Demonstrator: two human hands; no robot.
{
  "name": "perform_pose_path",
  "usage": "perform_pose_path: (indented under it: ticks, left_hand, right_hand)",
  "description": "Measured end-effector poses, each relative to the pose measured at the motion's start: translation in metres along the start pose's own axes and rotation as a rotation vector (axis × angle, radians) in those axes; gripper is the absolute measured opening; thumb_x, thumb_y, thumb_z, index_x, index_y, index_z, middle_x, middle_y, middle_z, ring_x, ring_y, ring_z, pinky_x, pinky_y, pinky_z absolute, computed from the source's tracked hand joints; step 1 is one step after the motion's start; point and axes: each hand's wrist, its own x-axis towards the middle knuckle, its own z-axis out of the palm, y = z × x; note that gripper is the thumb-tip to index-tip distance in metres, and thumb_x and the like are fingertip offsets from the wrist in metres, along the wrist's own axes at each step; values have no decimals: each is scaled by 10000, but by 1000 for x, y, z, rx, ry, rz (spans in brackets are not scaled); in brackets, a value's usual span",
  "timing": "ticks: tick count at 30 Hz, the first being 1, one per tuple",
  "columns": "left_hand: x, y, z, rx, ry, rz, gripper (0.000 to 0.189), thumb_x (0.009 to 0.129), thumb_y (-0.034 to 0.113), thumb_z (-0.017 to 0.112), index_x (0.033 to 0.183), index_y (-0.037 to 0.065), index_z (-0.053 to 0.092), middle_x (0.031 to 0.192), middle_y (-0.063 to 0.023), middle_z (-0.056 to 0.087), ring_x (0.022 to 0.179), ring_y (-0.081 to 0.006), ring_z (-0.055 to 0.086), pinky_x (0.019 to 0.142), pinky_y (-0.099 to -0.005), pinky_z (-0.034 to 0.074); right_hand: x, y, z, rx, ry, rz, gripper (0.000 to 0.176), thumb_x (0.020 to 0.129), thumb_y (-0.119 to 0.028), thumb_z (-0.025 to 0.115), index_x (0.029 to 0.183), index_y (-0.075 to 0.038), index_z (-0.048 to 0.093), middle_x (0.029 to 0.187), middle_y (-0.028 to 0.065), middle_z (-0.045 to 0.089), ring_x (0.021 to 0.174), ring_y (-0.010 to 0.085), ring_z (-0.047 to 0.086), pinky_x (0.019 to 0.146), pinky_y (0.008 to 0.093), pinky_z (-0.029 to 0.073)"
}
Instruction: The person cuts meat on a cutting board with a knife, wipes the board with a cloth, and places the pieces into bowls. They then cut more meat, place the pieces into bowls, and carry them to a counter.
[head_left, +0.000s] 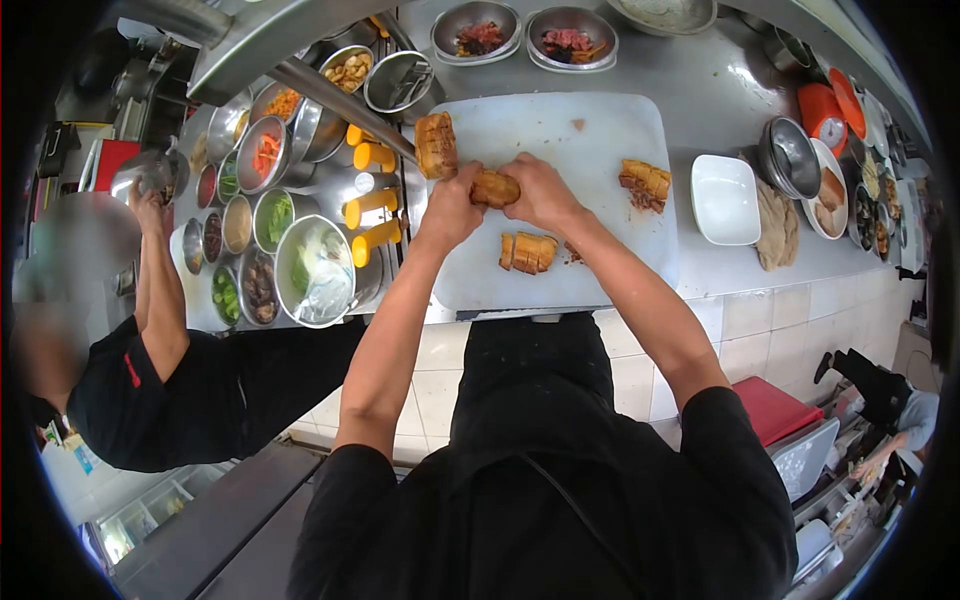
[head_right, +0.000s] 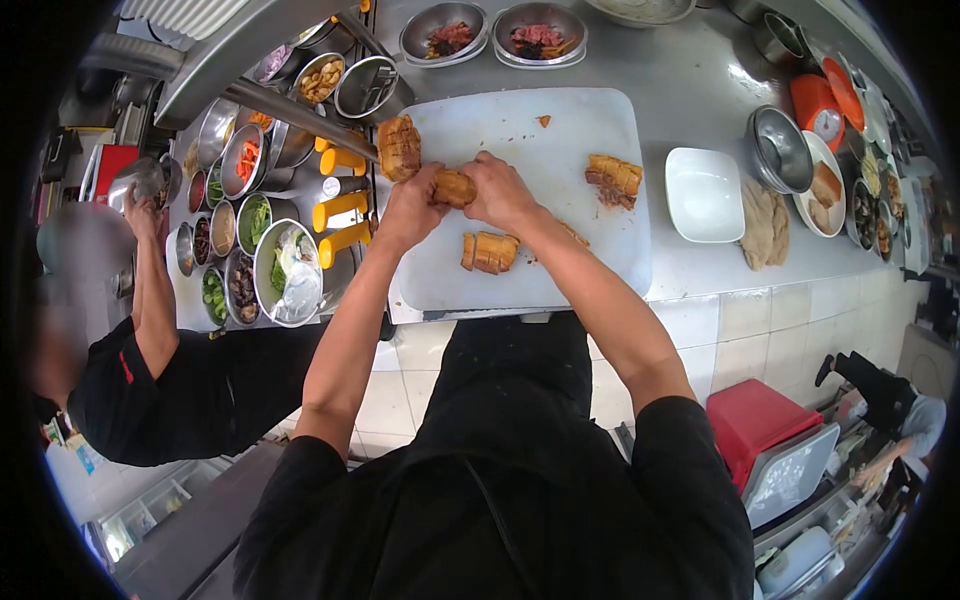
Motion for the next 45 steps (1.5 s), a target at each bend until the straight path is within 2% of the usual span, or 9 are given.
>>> perform_pose_path:
  ticks: [2, 8, 17, 19, 20, 26, 36, 39, 45]
  left_hand:
    - [-11, 17, -10, -101, 6, 1, 558, 693, 3, 757, 1220, 5, 573, 815, -168, 652, 733, -305, 667, 698, -350, 534]
    - [-71, 55, -13, -149, -117, -27, 550, 696, 2, 761, 1216, 20, 580, 810, -156, 632, 712, -265, 644, 677, -352, 524]
    - [-75, 75, -10, 0, -199, -122, 678, 674, 26, 772, 1307, 75, 534, 1098, -196, 598, 873, -336, 643, 779, -417, 534]
    - [-72, 62, 0, 92, -273, 4, 657, 684, 24, 738, 1299, 65, 510, 1224, -218, 525, 964, -429, 613, 849, -450, 538]
    - [-69, 56, 4, 93, -278, 13, 657, 684, 24, 738, 1299, 65, 510, 1224, -218, 525, 964, -429, 613, 849, -450, 538]
    - [-72, 59, 1, 15, -308, 18, 611, 658, -5, 746, 1234, 50, 550, 1242, -162, 556, 1041, -409, 594, 897, -444, 514]
    - [-64, 73, 1, -29, -340, 76, 568, 655, -25, 696, 1204, 28, 560, 1224, -169, 553, 1031, -408, 595, 871, -443, 518]
    - [-54, 101, 5, -62, -351, 148, 560, 662, -24, 693, 1203, 27, 560, 1219, -164, 552, 1022, -406, 597, 864, -439, 521]
    - [-15, 131, 38, 13, -484, 246, 562, 675, -24, 680, 1219, 31, 549, 1230, -157, 539, 1014, -400, 599, 854, -441, 525]
  right_hand:
    - [-8, -7, -11, 20, 26, -38, 439, 615, -52, 751, 1041, -3, 657, 1029, 160, 592, 960, 361, 607, 858, 421, 511]
    - [-90, -38, -22, 22, -9, 38, 469, 646, -62, 744, 1094, 3, 619, 1114, 167, 562, 982, 375, 607, 861, 426, 518]
    - [-103, -43, -7, -202, -89, 199, 705, 641, -86, 797, 1275, -14, 500, 1250, 163, 500, 1014, 370, 607, 845, 443, 536]
    - [-100, -34, 5, -271, -93, 182, 619, 663, -57, 759, 1222, 26, 506, 1171, 180, 525, 931, 362, 637, 779, 427, 552]
    - [-98, -30, 11, -342, -103, 162, 534, 685, -29, 720, 1168, 66, 513, 1092, 197, 551, 848, 354, 667, 712, 410, 568]
    - [-106, -36, 20, -230, -29, 140, 408, 680, 24, 684, 1063, 53, 549, 1066, 203, 563, 812, 369, 666, 698, 424, 568]
    - [-119, -35, 2, -136, 6, 157, 457, 649, 46, 686, 1083, 54, 545, 1064, 219, 557, 830, 388, 658, 736, 444, 561]
    - [-136, -33, -28, -123, 206, 107, 482, 639, 48, 692, 1100, 37, 553, 1079, 219, 558, 848, 401, 650, 753, 451, 559]
    - [-148, -4, -61, -55, 196, 371, 577, 608, -4, 747, 1160, 16, 580, 1153, 215, 564, 974, 430, 599, 823, 445, 529]
